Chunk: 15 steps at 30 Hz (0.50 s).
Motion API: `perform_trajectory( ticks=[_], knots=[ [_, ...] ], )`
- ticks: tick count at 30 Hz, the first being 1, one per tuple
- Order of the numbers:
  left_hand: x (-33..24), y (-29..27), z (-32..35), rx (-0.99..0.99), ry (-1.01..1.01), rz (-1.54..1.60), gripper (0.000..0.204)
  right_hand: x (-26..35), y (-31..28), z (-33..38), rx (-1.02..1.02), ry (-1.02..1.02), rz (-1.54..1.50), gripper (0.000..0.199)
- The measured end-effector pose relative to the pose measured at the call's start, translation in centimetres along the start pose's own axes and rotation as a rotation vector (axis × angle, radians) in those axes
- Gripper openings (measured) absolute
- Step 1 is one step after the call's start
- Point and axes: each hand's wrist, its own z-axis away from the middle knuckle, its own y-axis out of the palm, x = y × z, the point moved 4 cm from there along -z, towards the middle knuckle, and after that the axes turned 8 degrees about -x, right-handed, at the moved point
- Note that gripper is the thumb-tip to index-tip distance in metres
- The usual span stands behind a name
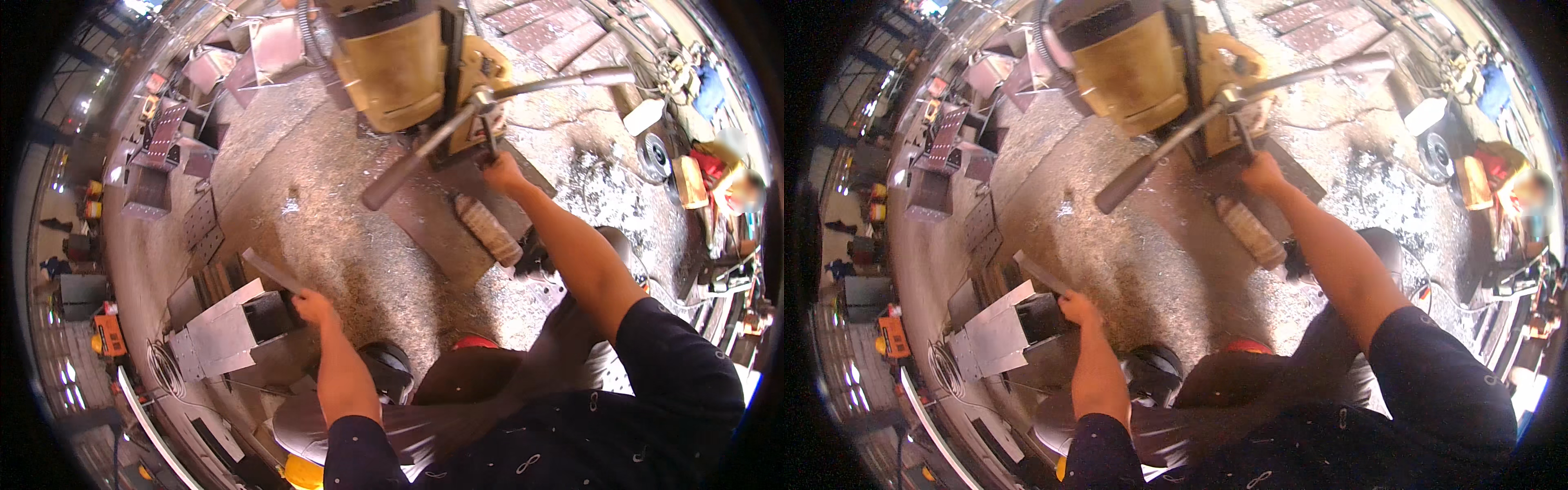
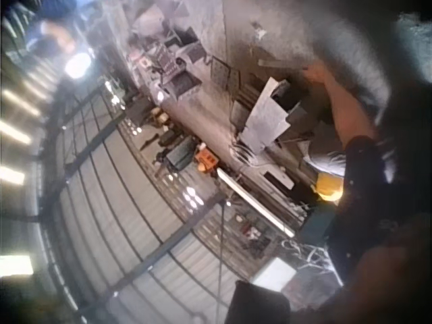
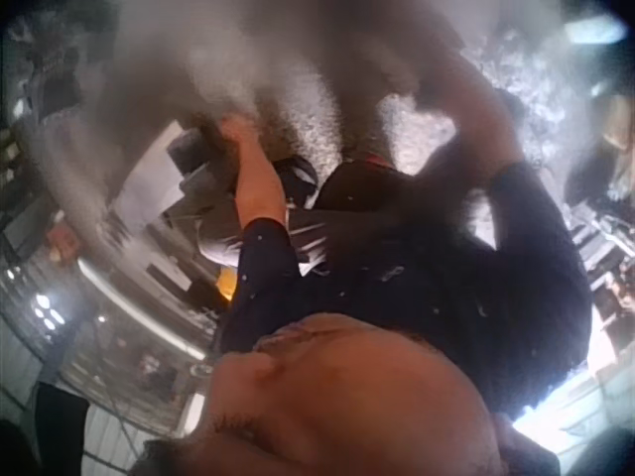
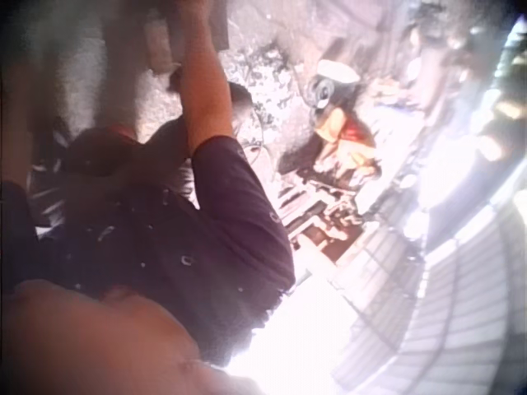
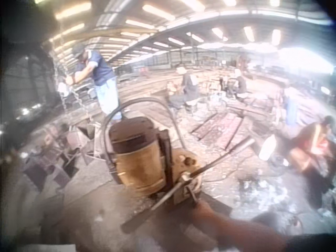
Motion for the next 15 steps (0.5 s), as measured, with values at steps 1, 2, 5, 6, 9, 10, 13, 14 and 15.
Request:
perform_trajectory(
  ticks=[1,2,5,6,9,10,13,14,15],
  knots=[
    [0.6,-2.1,-3.4,-0.164,0.108,-0.142,0.048,0.7,0.5,0.3,-0.002,-0.038,-0.048,0.024],
    [1.7,-4.2,-7.3,-0.310,0.057,0.019,0.047,1.2,1.2,0.0,0.013,-0.039,-0.059,0.023],
    [0.6,-4.5,-11.8,-0.334,-0.273,0.264,0.044,-1.7,-0.2,-1.5,-0.031,-0.002,0.009,0.022],
    [2.2,-6.9,-15.1,-0.441,-0.269,0.291,0.044,-0.8,1.1,-1.3,-0.018,-0.012,-0.009,0.022],
    [2.7,-6.6,-17.2,-0.410,-0.435,0.369,0.037,-2.7,-0.6,-1.4,-0.050,0.044,0.023,0.022],
    [4.3,-8.1,-20.0,-0.434,-0.411,0.285,0.042,-2.1,0.2,-1.5,-0.034,0.060,-0.003,0.022],
    [8.6,-7.4,-24.0,-0.203,-0.549,0.108,0.045,-3.7,-1.5,-2.4,-0.033,0.082,0.069,0.019],
    [9.9,-11.8,-30.2,-0.051,-0.411,-0.276,0.046,-1.8,1.0,-3.0,-0.017,0.022,-0.027,0.019],
    [10.7,-6.7,-26.5,-0.087,-0.565,0.047,0.051,-3.7,-2.2,-2.5,-0.085,0.034,0.060,0.018]
  ],
)
